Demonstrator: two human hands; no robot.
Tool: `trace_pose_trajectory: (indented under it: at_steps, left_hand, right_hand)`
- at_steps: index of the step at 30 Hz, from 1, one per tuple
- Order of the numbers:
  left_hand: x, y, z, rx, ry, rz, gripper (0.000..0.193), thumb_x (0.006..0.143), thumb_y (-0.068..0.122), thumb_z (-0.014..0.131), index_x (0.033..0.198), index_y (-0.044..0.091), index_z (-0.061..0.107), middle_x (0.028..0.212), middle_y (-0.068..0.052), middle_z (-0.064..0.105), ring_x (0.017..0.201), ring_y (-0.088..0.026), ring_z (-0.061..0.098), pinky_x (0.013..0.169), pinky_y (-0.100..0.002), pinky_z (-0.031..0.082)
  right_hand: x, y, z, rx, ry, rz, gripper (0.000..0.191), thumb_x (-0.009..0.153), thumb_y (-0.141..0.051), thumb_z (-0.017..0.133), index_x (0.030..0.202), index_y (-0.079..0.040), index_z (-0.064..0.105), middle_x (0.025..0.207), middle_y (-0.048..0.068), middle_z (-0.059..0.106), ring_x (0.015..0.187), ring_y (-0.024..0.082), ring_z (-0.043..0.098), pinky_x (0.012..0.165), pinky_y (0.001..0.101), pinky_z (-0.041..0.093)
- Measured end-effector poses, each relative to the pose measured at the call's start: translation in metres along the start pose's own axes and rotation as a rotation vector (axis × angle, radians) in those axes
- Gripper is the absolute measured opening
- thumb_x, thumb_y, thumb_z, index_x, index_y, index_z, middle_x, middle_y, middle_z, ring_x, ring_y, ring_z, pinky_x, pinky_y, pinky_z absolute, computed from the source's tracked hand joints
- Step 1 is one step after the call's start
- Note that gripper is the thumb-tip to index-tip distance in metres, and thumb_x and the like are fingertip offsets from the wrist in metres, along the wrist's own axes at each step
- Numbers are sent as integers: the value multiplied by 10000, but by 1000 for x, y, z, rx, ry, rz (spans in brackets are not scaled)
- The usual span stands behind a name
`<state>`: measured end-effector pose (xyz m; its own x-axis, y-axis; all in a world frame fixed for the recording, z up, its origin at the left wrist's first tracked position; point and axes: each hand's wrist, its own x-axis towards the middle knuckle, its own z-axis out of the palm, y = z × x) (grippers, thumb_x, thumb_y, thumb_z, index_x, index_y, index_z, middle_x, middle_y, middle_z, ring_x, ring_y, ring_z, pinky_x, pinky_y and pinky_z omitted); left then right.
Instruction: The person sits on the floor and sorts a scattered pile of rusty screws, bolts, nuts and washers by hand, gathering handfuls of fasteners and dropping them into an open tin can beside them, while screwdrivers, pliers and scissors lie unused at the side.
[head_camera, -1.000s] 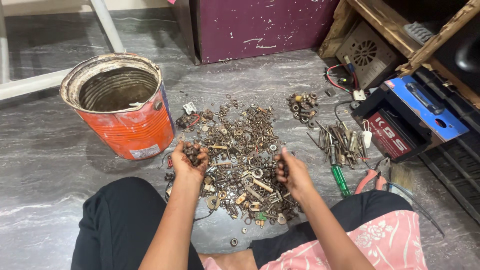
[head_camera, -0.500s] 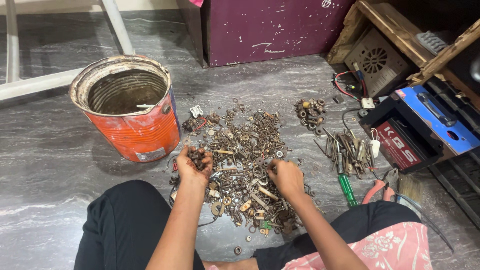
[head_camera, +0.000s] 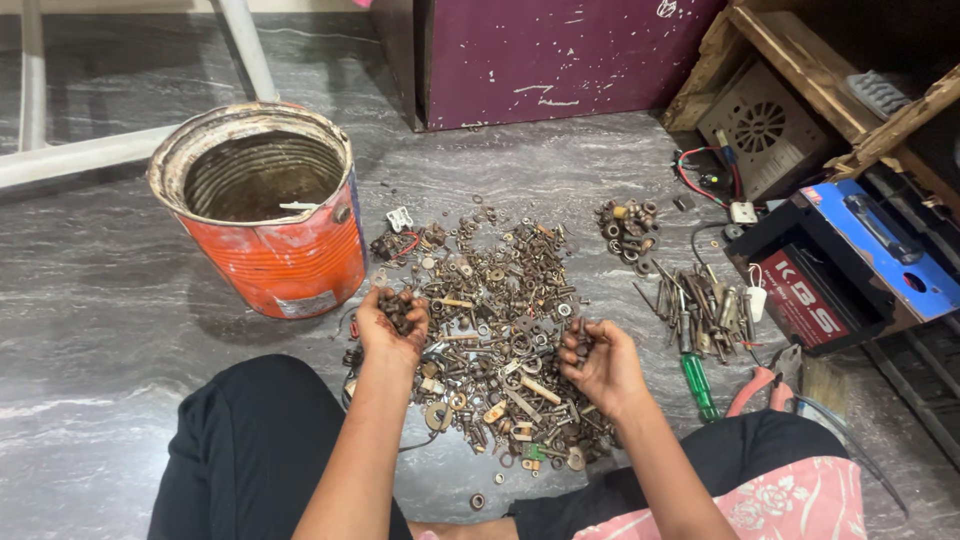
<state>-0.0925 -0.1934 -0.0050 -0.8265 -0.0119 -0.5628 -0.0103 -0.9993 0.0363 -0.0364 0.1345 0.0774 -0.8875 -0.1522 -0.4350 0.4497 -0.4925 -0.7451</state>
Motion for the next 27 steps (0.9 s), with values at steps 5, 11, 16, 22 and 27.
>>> trace_pose_trajectory:
  at_steps: [5, 11, 16, 22, 27]
  left_hand:
    - [4, 0, -4, -19, -8, -26, 365, 1020, 419, 482, 783, 144, 521, 704, -72, 553, 692, -241, 524, 451, -252, 385]
    - [-1, 3, 1, -15, 9, -9, 349, 1029, 402, 496, 786, 152, 518, 711, -56, 547, 685, -235, 534, 446, -237, 372]
    - [-6, 2, 2, -2, 10, 4, 353, 1033, 412, 482, 805, 143, 502, 711, -67, 540, 677, -232, 528, 453, -242, 381]
    - [-11, 0, 5, 9, 15, 14, 341, 1038, 401, 498, 823, 137, 514, 721, -74, 552, 684, -238, 536, 458, -245, 388]
    - [-12, -2, 10, 42, 4, 6, 341, 1032, 406, 495, 807, 150, 518, 721, -67, 564, 689, -248, 550, 462, -247, 395]
  right_hand:
    - [6, 5, 44, -206, 122, -18, 313, 917, -438, 623, 965, -130, 597, 757, 1, 621, 628, 136, 528, 518, 281, 383]
    - [25, 32, 87, -1288, 39, -492, 194, 812, -266, 816, 986, -180, 826, 786, -6, 781, 646, 149, 649, 592, 308, 509]
    - [12, 48, 96, -1753, 98, -593, 126, 796, -251, 798, 910, -204, 823, 875, 44, 786, 727, 220, 737, 665, 382, 579]
    - [9, 49, 76, -1754, 181, -430, 147, 847, -290, 779, 955, -195, 806, 719, 63, 729, 629, 226, 678, 631, 379, 515]
    - [6, 41, 48, -398, 52, -214, 231, 926, -200, 649, 1091, -48, 702, 799, 46, 577, 715, 210, 499, 628, 349, 395]
